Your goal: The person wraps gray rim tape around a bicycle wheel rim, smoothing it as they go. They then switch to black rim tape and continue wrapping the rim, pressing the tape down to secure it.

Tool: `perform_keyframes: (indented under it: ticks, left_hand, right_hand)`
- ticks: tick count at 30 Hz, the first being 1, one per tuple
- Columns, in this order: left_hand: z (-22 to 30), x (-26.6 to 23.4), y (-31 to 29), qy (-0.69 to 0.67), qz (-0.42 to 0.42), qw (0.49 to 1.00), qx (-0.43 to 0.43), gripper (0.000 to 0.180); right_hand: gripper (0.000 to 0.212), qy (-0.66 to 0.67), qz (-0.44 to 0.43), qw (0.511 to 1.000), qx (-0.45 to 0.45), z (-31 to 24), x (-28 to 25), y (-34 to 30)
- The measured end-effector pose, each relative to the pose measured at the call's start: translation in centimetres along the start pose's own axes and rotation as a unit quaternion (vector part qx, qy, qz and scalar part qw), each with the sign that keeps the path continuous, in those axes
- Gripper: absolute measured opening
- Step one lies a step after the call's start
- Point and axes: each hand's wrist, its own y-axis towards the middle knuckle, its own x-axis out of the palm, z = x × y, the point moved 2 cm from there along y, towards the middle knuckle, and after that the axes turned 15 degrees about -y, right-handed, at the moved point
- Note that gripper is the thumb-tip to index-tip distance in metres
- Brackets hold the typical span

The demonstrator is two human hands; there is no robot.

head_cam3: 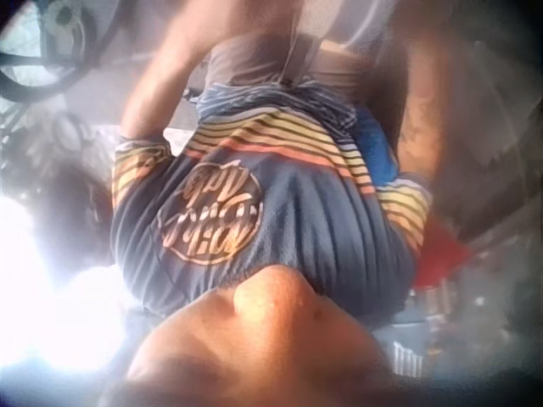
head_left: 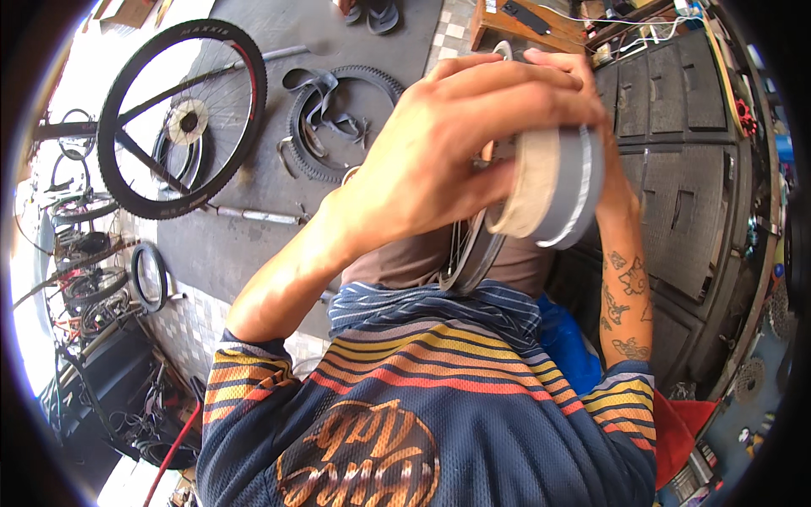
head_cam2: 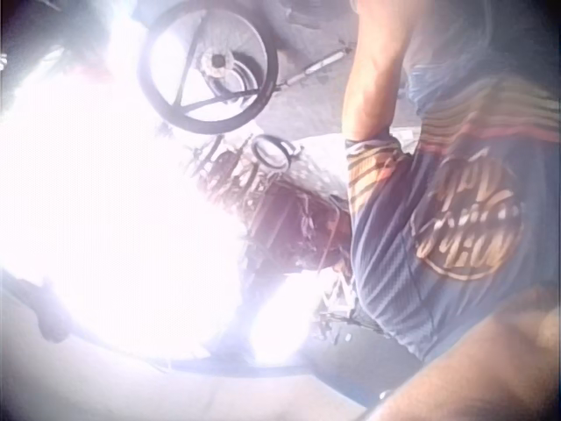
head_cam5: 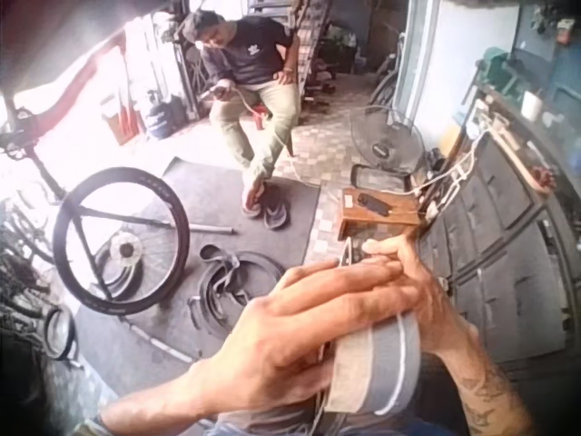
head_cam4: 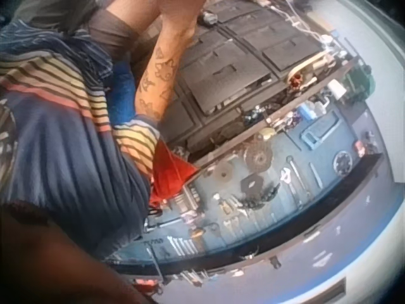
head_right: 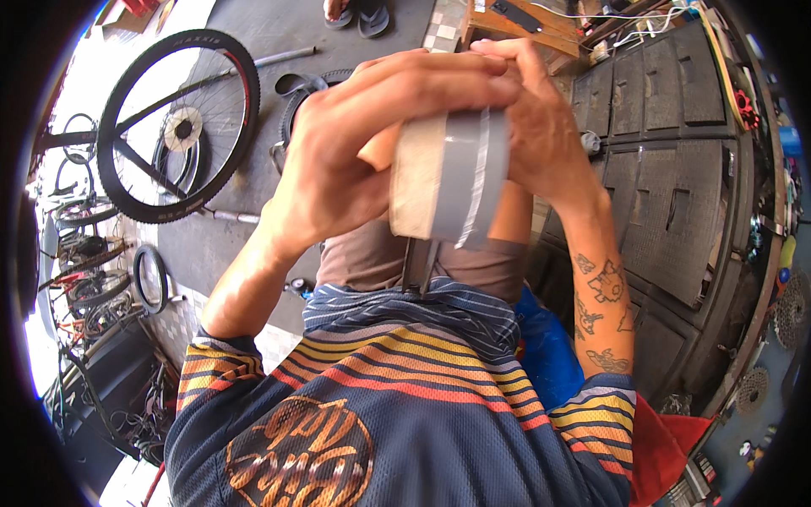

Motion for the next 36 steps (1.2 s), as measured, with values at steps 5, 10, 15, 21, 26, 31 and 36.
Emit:
perform_keyframes:
  ticks: [5,10,15,21,26,31,36]
  left_hand:
    - [0.9,-0.8,-0.3,0.013,-0.067,0.984,0.163,0.039]
    - [1.7,-1.0,-1.4,-0.107,-0.005,0.993,0.045,0.040]
    - [3.2,-0.7,-2.4,-0.072,0.007,0.994,0.080,0.037]
    - [4.7,-0.7,-3.1,0.048,-0.079,0.990,0.109,0.034]
    - [3.8,-2.4,-2.9,-0.053,-0.016,0.998,0.029,0.031]
    - [2.9,-0.6,-3.7,-0.123,-0.004,0.992,0.014,0.045]
    - [2.7,2.5,-6.7,-0.255,0.262,0.927,-0.085,0.046]
  right_hand:
    - [0.070,-0.056,-0.036,0.997,0.040,0.4,-0.2,0.1]
    - [0.073,-0.068,-0.014,0.998,0.007,0.1,-0.2,0.1]
    - [0.076,-0.074,-0.012,0.997,0.014,-0.5,0.3,0.1]
    - [0.078,-0.058,-0.008,0.998,0.013,-0.7,0.6,0.4]
    - [0.080,-0.058,-0.013,0.998,0.000,-0.8,0.8,0.6]
    - [0.080,-0.066,-0.013,0.998,0.018,-0.8,0.5,0.4]
    - [0.067,-0.081,-0.008,0.996,0.021,-0.6,0.4,0.6]
